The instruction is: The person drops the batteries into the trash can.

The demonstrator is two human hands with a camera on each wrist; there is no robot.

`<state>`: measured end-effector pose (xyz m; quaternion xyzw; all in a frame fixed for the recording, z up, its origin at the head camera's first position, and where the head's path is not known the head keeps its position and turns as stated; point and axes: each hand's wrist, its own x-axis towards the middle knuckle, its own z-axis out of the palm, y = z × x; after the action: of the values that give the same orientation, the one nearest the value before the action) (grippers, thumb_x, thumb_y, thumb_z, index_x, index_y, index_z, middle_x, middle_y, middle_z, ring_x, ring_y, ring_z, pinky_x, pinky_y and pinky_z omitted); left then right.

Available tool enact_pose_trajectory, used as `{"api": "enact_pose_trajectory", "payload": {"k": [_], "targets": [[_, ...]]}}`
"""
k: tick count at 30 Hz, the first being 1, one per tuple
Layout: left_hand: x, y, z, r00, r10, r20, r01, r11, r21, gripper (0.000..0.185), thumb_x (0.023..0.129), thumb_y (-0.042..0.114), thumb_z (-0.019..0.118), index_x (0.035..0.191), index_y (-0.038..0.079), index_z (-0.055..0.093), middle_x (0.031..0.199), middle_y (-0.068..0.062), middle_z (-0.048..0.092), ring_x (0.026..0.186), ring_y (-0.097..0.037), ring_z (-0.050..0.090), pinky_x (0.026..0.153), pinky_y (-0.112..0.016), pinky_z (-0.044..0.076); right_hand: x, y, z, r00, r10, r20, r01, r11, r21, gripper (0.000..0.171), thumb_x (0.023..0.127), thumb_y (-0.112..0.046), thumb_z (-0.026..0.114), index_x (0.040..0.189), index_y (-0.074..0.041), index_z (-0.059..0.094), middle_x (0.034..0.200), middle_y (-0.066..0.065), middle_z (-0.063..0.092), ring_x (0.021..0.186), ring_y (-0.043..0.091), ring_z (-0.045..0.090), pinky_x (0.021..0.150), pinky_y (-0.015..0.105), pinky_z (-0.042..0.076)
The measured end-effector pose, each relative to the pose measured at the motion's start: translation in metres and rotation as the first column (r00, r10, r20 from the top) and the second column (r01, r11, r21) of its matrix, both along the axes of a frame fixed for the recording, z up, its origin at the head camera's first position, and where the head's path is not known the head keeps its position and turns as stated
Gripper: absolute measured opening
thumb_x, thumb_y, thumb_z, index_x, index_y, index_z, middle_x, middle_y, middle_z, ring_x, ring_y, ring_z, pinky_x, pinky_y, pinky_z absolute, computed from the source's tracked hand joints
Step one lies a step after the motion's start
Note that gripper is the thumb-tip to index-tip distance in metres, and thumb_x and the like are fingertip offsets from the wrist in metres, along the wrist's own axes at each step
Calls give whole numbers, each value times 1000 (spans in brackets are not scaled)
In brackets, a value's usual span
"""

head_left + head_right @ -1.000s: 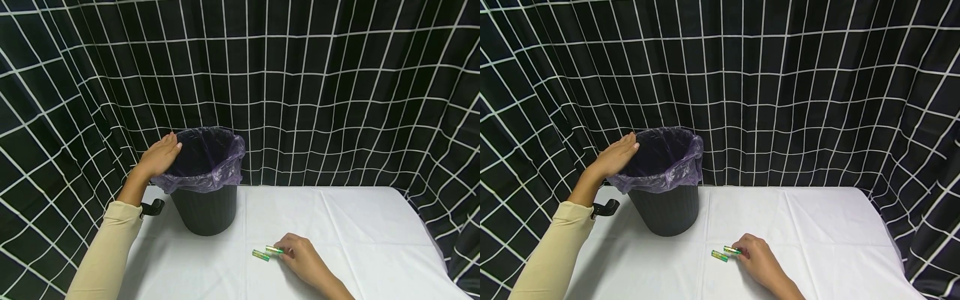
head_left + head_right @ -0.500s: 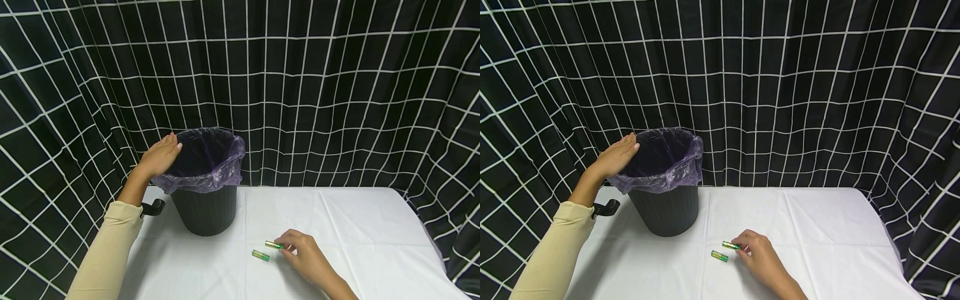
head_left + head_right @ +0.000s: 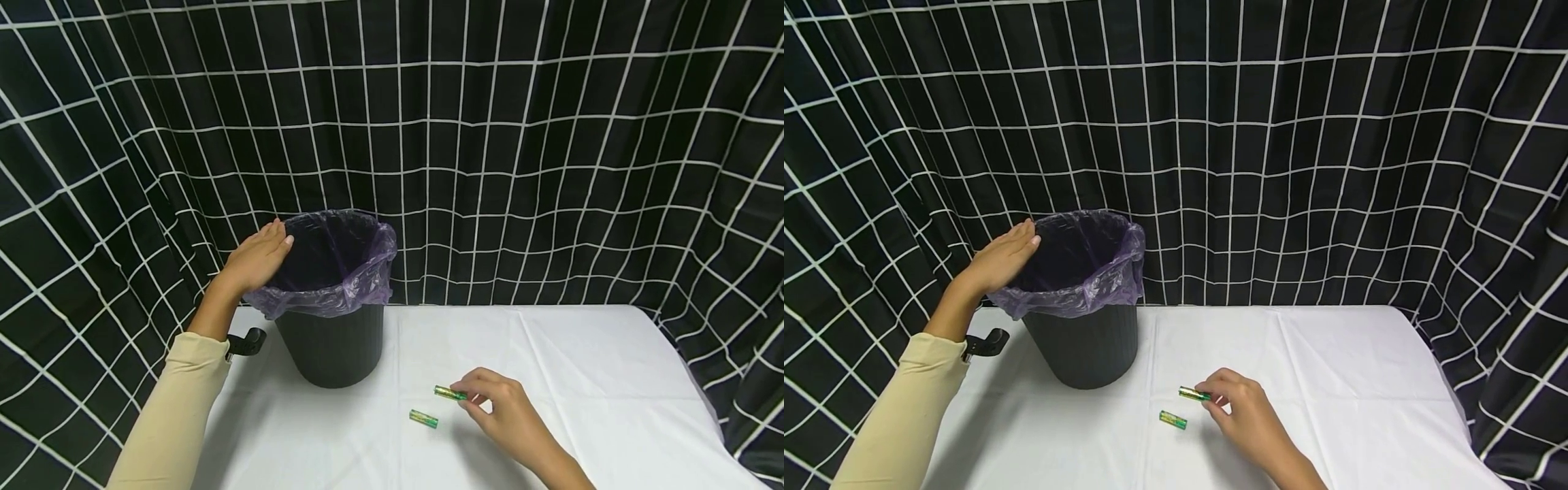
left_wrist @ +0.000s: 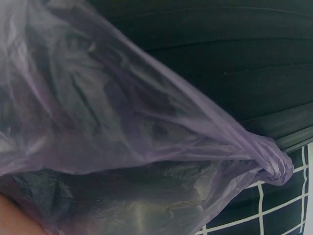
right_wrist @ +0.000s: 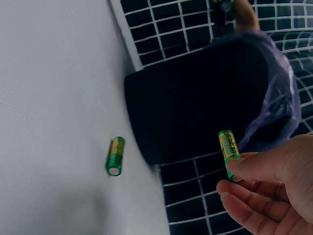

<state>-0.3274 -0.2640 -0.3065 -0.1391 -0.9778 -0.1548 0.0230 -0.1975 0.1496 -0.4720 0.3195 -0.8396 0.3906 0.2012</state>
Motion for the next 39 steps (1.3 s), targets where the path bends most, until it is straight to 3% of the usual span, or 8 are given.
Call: {"api": "enact_pose_trajectory", "payload": {"k": [14,28,35,39], "targets": [[-1,1,-5,1000,-1,8,1,1000,-2,67,112,39,14,157,-11,9,167,-26,4,155,-39,2,125,-50,4,5,-1,16,997,18,-76,-19,1000,-18,35,72,15,81,97,-10,77,98,-8,71,77,5,67,67,17,55],[0,-3,-3,1000,0,6,0,1000,7,67,112,39,14,156,-11,8,166,-27,3,155,-40,1,125,-51,4,-2,-19,49,980,102,-173,-111,993,-42,39,73,17,79,101,-10,77,99,-5,70,79,7,67,71,14,54],[-1,-1,-2,1000,-6,11,6,1000,22,67,112,38,15,156,-11,8,166,-27,2,155,-40,0,125,-51,3,-7,-25,67,982,122,-148,-124,992,-4,34,77,13,79,102,-10,77,99,-6,70,83,6,66,71,21,56],[-1,-2,-2,1000,-1,10,1,1000,12,67,112,39,15,157,-11,7,166,-27,3,155,-40,0,125,-51,3,-10,-31,78,969,148,-200,-150,989,7,35,77,15,78,102,-9,77,99,-5,70,81,8,66,71,19,55]]}}
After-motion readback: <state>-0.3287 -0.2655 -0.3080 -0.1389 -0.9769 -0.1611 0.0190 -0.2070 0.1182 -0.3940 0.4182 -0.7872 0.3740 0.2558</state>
